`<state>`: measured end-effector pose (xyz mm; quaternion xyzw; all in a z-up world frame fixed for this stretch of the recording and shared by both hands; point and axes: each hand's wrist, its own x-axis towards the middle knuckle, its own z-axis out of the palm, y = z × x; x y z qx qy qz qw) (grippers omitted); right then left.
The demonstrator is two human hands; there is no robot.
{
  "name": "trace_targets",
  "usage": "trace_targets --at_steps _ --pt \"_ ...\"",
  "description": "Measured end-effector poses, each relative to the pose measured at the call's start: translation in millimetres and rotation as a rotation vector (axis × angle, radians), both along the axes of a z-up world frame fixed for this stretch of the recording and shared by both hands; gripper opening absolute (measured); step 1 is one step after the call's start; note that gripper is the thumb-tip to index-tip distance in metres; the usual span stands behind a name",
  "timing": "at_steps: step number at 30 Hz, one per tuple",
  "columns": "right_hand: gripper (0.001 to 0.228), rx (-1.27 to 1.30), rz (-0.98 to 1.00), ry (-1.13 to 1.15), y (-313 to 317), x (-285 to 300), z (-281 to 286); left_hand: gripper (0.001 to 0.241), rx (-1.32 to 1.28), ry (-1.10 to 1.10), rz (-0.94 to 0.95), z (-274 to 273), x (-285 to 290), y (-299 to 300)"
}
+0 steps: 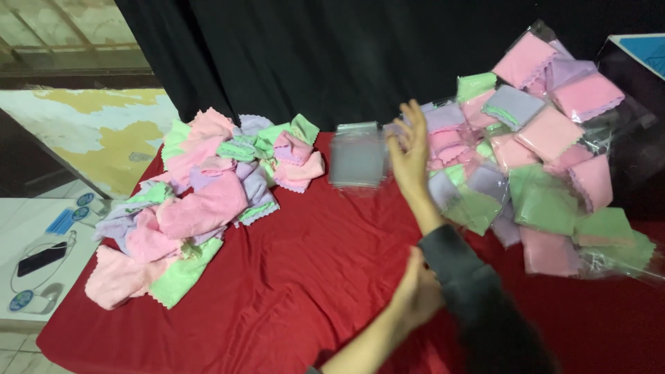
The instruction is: Folding small microfiber cloths and placing them into individual plastic bags for packaging.
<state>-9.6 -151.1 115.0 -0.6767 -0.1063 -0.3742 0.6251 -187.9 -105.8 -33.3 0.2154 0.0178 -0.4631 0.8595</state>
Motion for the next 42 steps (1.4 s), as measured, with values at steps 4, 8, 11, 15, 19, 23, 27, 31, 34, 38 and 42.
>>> trace_targets --at_steps 4,8,11,15,19,23,27,31,34,38,42 --pt "0.064 -0.024 -0.178 0.020 -18 15 -21 0.051 -0.025 0.124 0.255 81 -44 -6" --pt "0.068 -0.340 -0.304 0.080 -44 28 -51 0.059 0.073 0.238 0.156 88 -69 -6" --pt "0.066 -0.545 -0.309 0.193 -60 34 -75 0.077 0.152 0.339 0.074 93 -92 0" --pt "0.053 -0.802 -0.304 0.225 -75 54 -120 0.075 0.194 0.372 0.090 100 -102 4" --pt "0.047 -0.976 -0.200 0.114 -53 45 -134 0.057 0.065 0.205 0.128 58 -77 6" --pt "0.042 -1.253 -0.325 0.119 -32 40 -146 0.045 0.394 0.076 0.221 18 -17 30" --pt "0.031 -1.257 -0.431 0.219 -23 35 -160 0.033 0.335 0.027 0.399 28 46 76" --pt "0.018 -1.217 -0.511 0.188 -25 37 -169 0.030 0.172 0.088 0.396 -23 126 120" --pt "0.015 -1.107 -0.491 0.167 -26 28 -162 0.051 0.125 0.074 0.472 -28 152 140" --pt "0.016 -0.980 -0.397 0.047 -9 -1 -144 0.071 0.075 0.097 0.469 -11 163 158" --pt "0.014 -0.975 -0.164 -0.105 11 -67 -104 0.086 -0.004 0.142 0.494 14 160 172"
